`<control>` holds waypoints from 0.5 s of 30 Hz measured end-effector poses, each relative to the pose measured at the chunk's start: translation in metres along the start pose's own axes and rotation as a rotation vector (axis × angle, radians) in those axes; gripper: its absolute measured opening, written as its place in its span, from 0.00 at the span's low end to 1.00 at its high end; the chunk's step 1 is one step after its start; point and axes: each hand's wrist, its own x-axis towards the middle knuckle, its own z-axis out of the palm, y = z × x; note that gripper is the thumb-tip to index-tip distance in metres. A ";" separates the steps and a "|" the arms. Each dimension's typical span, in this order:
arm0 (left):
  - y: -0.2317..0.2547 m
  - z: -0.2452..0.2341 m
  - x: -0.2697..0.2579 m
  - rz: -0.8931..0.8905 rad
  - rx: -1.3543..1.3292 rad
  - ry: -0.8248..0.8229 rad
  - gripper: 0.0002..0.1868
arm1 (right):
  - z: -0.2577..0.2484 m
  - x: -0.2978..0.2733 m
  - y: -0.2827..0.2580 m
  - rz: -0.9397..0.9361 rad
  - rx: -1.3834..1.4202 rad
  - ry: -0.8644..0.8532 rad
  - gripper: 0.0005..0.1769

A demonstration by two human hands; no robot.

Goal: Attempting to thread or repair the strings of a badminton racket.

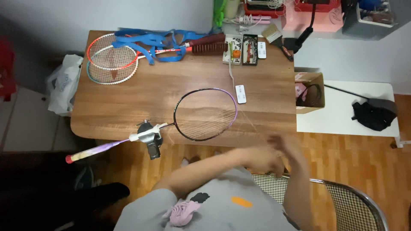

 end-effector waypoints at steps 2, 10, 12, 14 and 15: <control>0.002 0.035 0.006 -0.121 -0.054 -0.276 0.15 | 0.029 -0.014 -0.035 -0.021 -0.094 -0.189 0.22; -0.168 0.095 -0.001 -0.138 -0.454 -0.050 0.19 | -0.034 -0.019 -0.061 -0.824 0.440 0.408 0.13; -0.193 0.070 -0.003 -0.157 -1.061 0.372 0.20 | -0.077 -0.004 -0.036 -1.076 0.658 0.452 0.06; -0.155 0.012 -0.012 -0.166 -1.543 0.588 0.23 | -0.098 -0.013 -0.016 -1.106 0.708 0.495 0.06; -0.137 -0.017 -0.018 -0.170 -2.022 0.811 0.26 | -0.108 -0.017 -0.006 -1.134 0.761 0.537 0.08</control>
